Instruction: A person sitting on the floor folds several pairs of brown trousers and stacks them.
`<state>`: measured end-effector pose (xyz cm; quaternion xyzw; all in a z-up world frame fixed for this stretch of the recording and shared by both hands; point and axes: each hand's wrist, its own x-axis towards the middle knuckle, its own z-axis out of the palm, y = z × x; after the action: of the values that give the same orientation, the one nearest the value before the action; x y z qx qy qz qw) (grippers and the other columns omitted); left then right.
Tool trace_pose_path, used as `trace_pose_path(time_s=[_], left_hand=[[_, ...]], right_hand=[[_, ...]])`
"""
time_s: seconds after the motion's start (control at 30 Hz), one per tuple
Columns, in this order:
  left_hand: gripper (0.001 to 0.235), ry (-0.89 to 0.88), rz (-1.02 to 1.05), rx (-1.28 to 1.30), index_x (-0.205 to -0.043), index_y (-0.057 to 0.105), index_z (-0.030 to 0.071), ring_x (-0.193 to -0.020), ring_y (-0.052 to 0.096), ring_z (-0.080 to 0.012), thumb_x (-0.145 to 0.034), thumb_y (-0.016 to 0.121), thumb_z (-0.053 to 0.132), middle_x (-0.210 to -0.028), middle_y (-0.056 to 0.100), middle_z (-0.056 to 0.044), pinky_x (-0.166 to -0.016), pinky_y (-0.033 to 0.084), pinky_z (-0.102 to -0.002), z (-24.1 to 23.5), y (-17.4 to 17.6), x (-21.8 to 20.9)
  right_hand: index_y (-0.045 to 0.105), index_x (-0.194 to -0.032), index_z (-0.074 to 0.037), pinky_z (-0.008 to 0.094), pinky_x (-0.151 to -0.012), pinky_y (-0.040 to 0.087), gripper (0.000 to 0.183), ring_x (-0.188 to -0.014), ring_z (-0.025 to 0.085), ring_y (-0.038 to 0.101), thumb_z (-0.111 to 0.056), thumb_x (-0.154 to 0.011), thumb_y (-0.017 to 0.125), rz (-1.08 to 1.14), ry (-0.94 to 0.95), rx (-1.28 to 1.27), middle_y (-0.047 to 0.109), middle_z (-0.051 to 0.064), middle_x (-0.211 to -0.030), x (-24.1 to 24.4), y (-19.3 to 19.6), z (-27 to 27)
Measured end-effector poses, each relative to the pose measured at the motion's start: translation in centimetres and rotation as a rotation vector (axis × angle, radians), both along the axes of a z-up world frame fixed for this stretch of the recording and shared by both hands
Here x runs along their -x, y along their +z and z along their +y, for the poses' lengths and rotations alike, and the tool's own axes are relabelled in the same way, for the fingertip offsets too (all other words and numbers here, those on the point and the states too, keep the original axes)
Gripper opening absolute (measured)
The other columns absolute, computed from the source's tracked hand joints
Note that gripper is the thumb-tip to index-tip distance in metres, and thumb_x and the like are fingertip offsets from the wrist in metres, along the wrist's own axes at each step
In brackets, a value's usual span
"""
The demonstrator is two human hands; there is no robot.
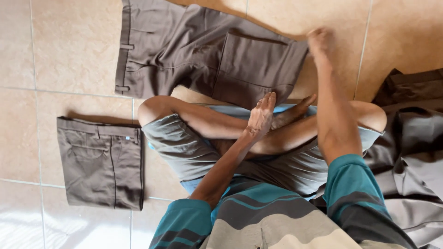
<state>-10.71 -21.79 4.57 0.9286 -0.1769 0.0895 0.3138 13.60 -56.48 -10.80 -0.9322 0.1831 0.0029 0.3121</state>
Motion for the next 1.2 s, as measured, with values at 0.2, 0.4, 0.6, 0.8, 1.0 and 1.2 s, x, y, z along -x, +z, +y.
trace_pose_path(time_s=[0.2,0.4,0.6,0.8,1.0,1.2], left_hand=[[0.061,0.106,-0.001,0.07,-0.143,0.045,0.0,-0.106,0.071,-0.0378,-0.087,0.063,0.015,-0.14,0.061,-0.023,-0.079,0.061,-0.043,-2.6,-1.0,-0.2],[0.081,0.164,0.07,0.338,-0.13,0.059,-0.005,-0.105,0.07,-0.047,-0.079,0.073,0.056,-0.125,0.066,-0.029,-0.092,0.057,-0.053,-3.8,7.6,-2.1],[0.069,-0.102,0.383,-0.053,-0.154,0.043,0.036,-0.148,0.049,-0.025,-0.093,0.071,0.053,-0.155,0.055,-0.002,-0.121,0.023,-0.071,4.4,-3.2,-6.8],[0.08,0.271,0.359,-0.413,-0.158,0.04,0.026,-0.152,0.031,-0.0437,-0.09,0.078,0.046,-0.165,0.033,-0.016,-0.112,0.022,-0.081,17.4,-4.2,-10.5],[0.059,0.436,0.285,-0.331,-0.137,0.055,0.015,-0.124,0.053,-0.0392,-0.091,0.071,0.048,-0.135,0.053,-0.017,-0.098,0.042,-0.065,12.2,-8.1,-11.3],[0.074,0.451,0.44,0.04,-0.132,0.045,0.01,-0.108,0.06,-0.045,-0.082,0.08,0.052,-0.12,0.05,-0.016,-0.086,0.051,-0.061,6.7,-7.5,-10.8]], right_hand=[[0.056,-0.13,-0.014,0.049,-0.054,0.064,0.072,-0.091,0.039,0.069,-0.076,-0.098,0.04,0.344,-0.199,-0.049,0.064,0.021,-0.122,2.7,22.8,11.6],[0.066,-0.131,-0.005,0.055,-0.091,0.052,0.08,-0.115,0.041,0.063,-0.068,-0.083,0.079,0.386,0.043,-0.002,0.066,0.021,-0.126,6.8,7.9,9.0],[0.044,-0.144,-0.024,0.042,-0.099,0.046,0.061,-0.122,0.029,0.065,-0.047,-0.101,0.081,0.095,-0.222,0.109,0.065,0.013,-0.132,2.8,4.0,1.1],[0.054,-0.145,-0.007,0.057,-0.097,0.049,0.067,-0.124,0.045,0.06,-0.044,-0.097,0.083,0.291,0.079,0.541,0.062,0.026,-0.133,8.5,14.6,13.0],[0.05,-0.155,-0.005,0.065,-0.105,0.04,0.063,-0.143,0.045,0.044,-0.035,-0.101,0.063,0.318,0.468,0.298,0.049,0.029,-0.153,10.9,17.3,15.5],[0.042,-0.16,-0.007,0.074,-0.109,0.034,0.073,-0.148,0.043,0.037,-0.036,-0.099,0.068,0.416,0.486,0.331,0.037,0.025,-0.163,11.8,19.1,15.9]])
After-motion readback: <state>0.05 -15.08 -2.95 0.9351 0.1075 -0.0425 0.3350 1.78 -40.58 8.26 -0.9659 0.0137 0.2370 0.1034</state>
